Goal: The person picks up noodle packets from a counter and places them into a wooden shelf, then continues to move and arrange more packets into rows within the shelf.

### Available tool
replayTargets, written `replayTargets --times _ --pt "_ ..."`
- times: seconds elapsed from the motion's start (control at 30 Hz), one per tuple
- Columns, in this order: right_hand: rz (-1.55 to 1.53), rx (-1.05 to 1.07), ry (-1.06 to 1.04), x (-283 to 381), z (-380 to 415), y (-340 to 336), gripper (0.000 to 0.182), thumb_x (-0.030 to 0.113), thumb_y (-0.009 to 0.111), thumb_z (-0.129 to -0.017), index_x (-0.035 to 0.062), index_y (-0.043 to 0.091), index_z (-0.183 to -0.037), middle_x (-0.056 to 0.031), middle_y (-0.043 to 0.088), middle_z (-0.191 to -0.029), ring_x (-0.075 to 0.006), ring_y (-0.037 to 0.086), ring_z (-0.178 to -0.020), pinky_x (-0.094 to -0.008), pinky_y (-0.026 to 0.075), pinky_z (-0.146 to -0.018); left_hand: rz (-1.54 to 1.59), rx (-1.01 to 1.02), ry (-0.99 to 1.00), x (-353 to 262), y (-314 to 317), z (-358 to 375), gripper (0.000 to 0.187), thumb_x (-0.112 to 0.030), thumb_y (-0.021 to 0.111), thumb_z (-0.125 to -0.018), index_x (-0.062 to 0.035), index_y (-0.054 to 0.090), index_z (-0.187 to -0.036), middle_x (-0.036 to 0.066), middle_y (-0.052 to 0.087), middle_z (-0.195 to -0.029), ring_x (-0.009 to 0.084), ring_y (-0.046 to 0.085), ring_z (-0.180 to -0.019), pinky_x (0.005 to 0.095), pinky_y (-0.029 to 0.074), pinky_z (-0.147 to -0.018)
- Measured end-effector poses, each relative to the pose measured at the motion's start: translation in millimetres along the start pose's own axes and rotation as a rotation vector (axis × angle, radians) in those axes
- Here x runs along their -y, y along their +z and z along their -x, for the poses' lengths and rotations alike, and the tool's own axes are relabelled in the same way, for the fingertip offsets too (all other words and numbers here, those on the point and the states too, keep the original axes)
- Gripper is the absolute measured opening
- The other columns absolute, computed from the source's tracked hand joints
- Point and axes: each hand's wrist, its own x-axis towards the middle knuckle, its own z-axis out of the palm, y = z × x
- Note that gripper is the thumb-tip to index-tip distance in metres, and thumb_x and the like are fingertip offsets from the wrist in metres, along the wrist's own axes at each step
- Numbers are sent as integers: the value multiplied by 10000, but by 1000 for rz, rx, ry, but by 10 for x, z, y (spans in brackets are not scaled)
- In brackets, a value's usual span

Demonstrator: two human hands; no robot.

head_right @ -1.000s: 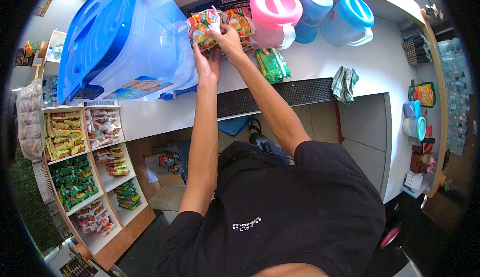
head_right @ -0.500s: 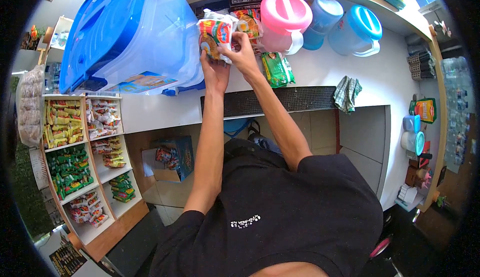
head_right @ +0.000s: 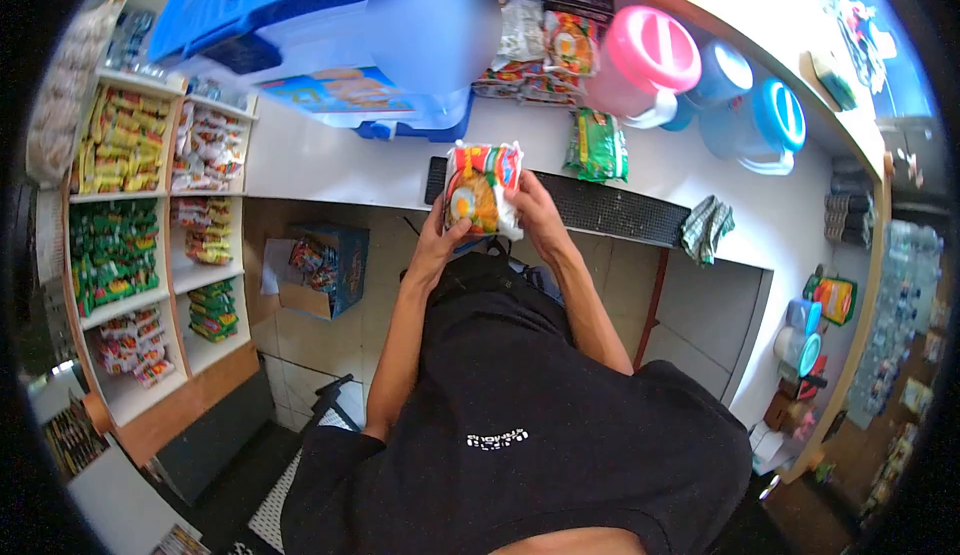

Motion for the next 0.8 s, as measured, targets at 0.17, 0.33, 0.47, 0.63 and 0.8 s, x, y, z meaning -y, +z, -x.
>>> replayTargets --times 0.17,0.33,0.47,0.63,0.8 --pt "322 235 228 -62 -148 684 581 209 654 -898 44 398 -1392 -70 554 -1269 -157 532 -1121 -294 418 -907 70 -204 144 -111 -434 522 827 -242 789 -809 -25 331 -1463 96 480 -1380 199 454 -1288 337 360 -1082" --pt "402 522 214 -327 -347 1598 745 197 713 -857 36 315 -1465 -118 545 -1314 -194 528 -1166 -326 411 -955 248 -481 391 -181 -983 1009 780 -267 767 -836 -42 350 -1456 81 481 -1377 189 450 -1285 339 352 -1083" --pt "245 716 171 -766 -314 2444 864 181 786 -783 -6 296 -1469 -142 504 -1373 -239 474 -1285 -369 367 -1074 473 -676 600 -498 -1302 1580 795 -323 736 -864 -59 296 -1472 76 465 -1385 195 436 -1299 355 343 -1093" --pt "98 765 50 -1362 -26 3551 1000 95 868 -677 29 273 -1477 -138 431 -1429 -235 437 -1313 -381 368 -1088 491 -874 823 -849 -1696 2141 719 -329 685 -909 -41 306 -1448 76 457 -1391 197 447 -1286 367 339 -1094" --pt "-39 748 82 -1641 196 4592 987 69 857 -694 48 248 -1469 -136 461 -1377 -233 475 -1264 -367 410 -1056 97 -977 849 -1284 -2086 2762 718 -314 649 -938 2 270 -1460 125 422 -1417 200 416 -1303 356 349 -1077"
